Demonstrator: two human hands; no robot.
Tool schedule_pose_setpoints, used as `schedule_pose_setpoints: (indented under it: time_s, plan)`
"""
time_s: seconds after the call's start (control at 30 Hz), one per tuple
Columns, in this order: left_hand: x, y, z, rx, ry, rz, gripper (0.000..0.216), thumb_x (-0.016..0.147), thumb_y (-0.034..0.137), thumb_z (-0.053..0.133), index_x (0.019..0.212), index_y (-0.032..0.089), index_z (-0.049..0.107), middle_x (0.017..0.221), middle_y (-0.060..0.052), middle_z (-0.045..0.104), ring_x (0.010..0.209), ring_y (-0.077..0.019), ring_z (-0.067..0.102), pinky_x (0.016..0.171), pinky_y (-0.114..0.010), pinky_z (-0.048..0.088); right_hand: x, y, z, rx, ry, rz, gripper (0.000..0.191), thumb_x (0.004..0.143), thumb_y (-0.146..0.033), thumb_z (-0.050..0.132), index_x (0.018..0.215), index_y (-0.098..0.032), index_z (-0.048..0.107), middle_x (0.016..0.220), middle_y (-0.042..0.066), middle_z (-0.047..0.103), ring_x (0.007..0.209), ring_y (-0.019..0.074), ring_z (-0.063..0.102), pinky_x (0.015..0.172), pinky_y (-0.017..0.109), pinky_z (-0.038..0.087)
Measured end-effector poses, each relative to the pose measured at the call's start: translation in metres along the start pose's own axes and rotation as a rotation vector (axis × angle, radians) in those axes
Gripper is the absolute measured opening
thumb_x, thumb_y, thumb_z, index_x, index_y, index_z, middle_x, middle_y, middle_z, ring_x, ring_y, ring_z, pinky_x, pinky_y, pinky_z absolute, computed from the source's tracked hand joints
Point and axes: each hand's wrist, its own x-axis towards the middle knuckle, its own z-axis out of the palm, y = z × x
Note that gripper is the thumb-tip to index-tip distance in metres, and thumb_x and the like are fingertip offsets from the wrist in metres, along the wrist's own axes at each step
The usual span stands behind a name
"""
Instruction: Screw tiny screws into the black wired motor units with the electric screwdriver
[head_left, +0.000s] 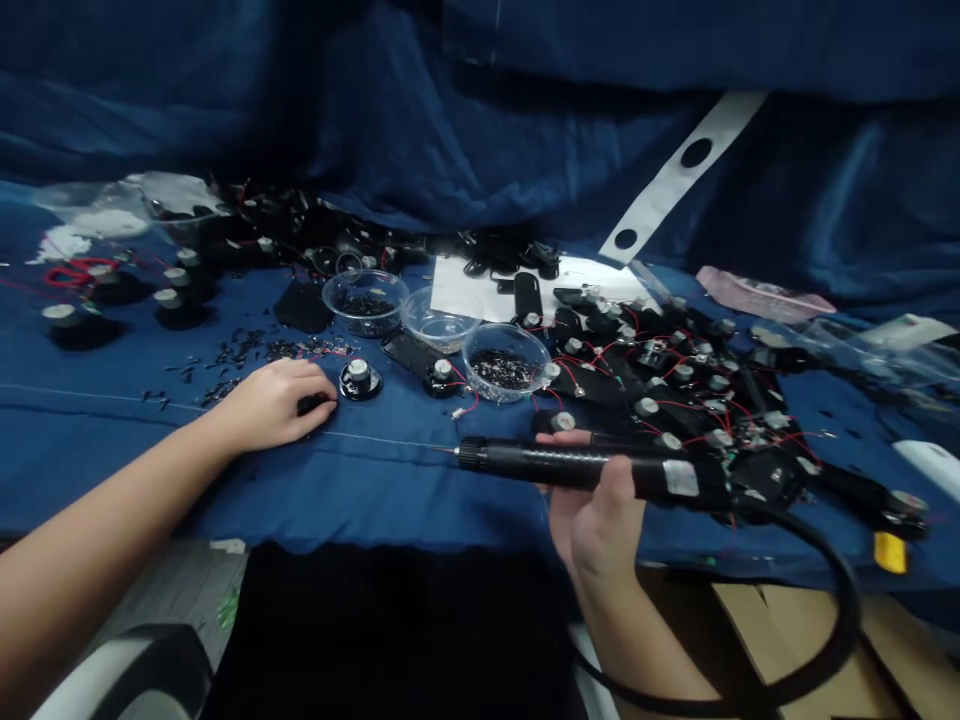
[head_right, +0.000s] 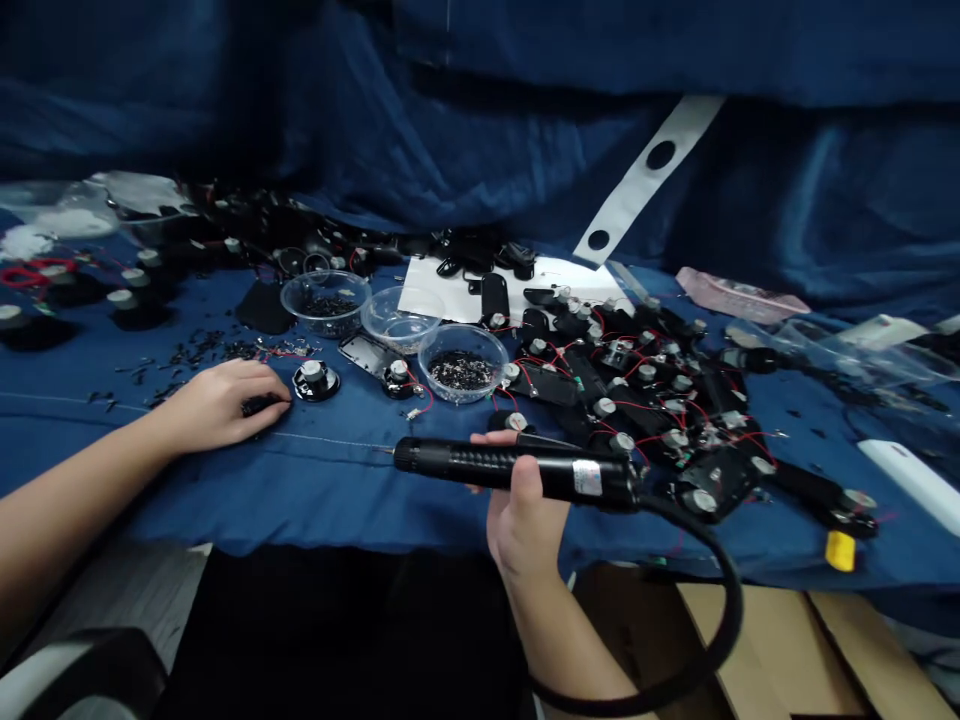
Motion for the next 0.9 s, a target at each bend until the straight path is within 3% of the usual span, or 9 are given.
schedule_pose_setpoints:
  time_s: [0.13,0.3,0.47,0.57,0.7,0.83,0.9]
  plan:
    - [-0.003,0.007,0.003,0.015,0.069,-0.034,0.025,0.102,0.032,0.052,0.097,0.020,0.073,0.097,-0.006,0.079,0.094,-0.0233,0.071,0.092,-0.039,0.055,-0.022,-0.004,-0.012,0.030,0.003,0.001,0.038,0.090,-0.058,0.067,0.092,-0.022,0.078,0.085,0.008,0.082,0.060,0.0202,0.074,0.045,0.029,0.056]
    - [-0.005,0.009,0.005,0.025,0.099,-0.039,0.024,0.096,0.034,0.055,0.094,0.022,0.076,0.095,-0.006,0.080,0.091,-0.0243,0.073,0.088,-0.039,0.057,-0.029,0.002,-0.007,0.005,-0.182,-0.018,0.028,0.094,-0.047,0.066,0.104,-0.025,0.081,0.097,0.007,0.083,0.066,0.0199,0.075,0.052,0.032,0.062]
    - [-0.006,0.009,0.001,-0.031,0.118,-0.041,0.022,0.095,0.031,0.056,0.096,0.023,0.077,0.095,-0.006,0.081,0.091,-0.0230,0.075,0.087,-0.038,0.058,0.003,0.005,0.022,-0.041,-0.273,-0.062,0.025,0.095,-0.043,0.068,0.109,-0.027,0.081,0.104,0.008,0.083,0.081,0.0241,0.079,0.060,0.035,0.066]
    - [-0.008,0.007,-0.001,-0.027,0.105,-0.056,0.023,0.095,0.032,0.056,0.097,0.022,0.076,0.094,-0.006,0.080,0.089,-0.0232,0.073,0.087,-0.039,0.058,0.034,0.006,0.048,-0.096,-0.301,-0.094,0.025,0.094,-0.044,0.070,0.106,-0.024,0.080,0.104,0.009,0.081,0.080,0.0236,0.078,0.064,0.038,0.067]
    - [-0.009,0.002,-0.002,-0.022,0.127,-0.119,0.024,0.094,0.035,0.055,0.094,0.022,0.076,0.091,-0.006,0.079,0.087,-0.0227,0.072,0.085,-0.037,0.058,0.055,0.015,0.081,-0.079,-0.246,-0.088,0.023,0.092,-0.043,0.075,0.096,-0.021,0.079,0.095,0.007,0.080,0.072,0.0203,0.076,0.060,0.035,0.067]
    - [-0.013,-0.005,-0.007,0.002,0.218,-0.214,0.027,0.092,0.037,0.054,0.088,0.022,0.076,0.089,-0.006,0.079,0.085,-0.0219,0.072,0.084,-0.035,0.058,0.044,0.025,0.102,-0.068,-0.121,-0.085,0.026,0.088,-0.046,0.079,0.088,-0.019,0.078,0.082,0.005,0.080,0.059,0.0178,0.072,0.047,0.030,0.062]
    - [-0.016,-0.011,-0.011,-0.005,0.267,-0.302,0.029,0.089,0.039,0.053,0.084,0.022,0.076,0.088,-0.006,0.079,0.085,-0.0214,0.073,0.083,-0.033,0.057,0.037,0.023,0.108,-0.121,-0.096,-0.085,0.028,0.086,-0.048,0.079,0.085,-0.019,0.078,0.081,0.005,0.080,0.056,0.0166,0.071,0.048,0.030,0.062]
